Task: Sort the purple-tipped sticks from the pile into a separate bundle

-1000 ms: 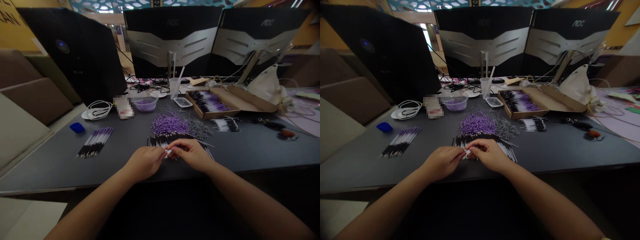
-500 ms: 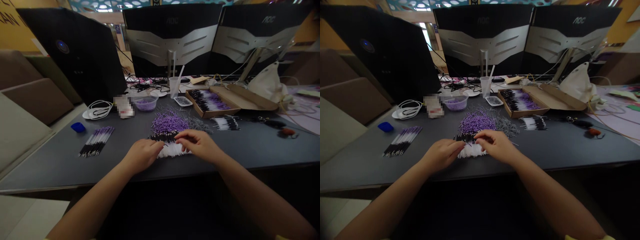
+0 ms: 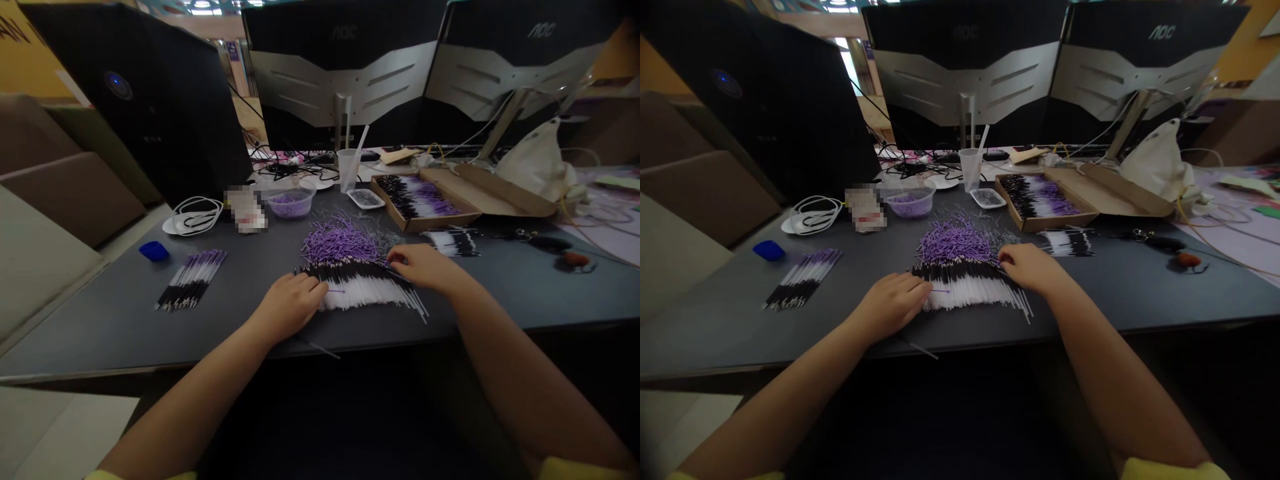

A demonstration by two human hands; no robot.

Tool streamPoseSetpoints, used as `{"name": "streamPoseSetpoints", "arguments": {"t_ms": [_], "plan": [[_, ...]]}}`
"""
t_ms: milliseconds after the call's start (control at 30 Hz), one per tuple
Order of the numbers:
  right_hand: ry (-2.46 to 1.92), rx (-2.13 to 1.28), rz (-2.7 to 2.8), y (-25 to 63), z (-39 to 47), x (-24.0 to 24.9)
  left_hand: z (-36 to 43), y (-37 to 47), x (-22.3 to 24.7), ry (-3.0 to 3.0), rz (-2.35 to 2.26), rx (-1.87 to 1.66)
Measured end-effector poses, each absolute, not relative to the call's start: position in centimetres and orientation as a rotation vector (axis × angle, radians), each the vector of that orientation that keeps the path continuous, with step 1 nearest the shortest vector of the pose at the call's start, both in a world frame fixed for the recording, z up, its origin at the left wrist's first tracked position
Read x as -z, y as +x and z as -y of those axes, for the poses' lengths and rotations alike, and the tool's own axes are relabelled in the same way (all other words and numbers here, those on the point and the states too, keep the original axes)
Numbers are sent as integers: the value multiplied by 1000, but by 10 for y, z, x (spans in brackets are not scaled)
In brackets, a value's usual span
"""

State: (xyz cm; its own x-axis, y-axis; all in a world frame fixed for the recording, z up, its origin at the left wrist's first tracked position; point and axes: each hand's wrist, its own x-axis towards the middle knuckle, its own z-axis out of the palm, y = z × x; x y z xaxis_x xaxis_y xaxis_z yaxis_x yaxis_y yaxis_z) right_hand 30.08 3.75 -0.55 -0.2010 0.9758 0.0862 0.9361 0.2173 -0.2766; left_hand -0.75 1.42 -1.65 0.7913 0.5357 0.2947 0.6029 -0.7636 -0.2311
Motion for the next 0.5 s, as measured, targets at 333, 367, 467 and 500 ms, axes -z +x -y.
{"name": "streamPoseSetpoints", "arguments": {"t_ms": [333,367,467,500], "plan": [[-1273,-625,2412,235,26,-36,-14,-3,19,-2635,952,276],[-1190,-726,2518,226,36,-38,-15,-3,19,-2648,960,281],[-1035,-948,2747,202,59,-23,-16,-4,18,-2686,981,292],[-987,-1011,2799,194,63,-12,-16,-4,18,-2696,991,298]]}}
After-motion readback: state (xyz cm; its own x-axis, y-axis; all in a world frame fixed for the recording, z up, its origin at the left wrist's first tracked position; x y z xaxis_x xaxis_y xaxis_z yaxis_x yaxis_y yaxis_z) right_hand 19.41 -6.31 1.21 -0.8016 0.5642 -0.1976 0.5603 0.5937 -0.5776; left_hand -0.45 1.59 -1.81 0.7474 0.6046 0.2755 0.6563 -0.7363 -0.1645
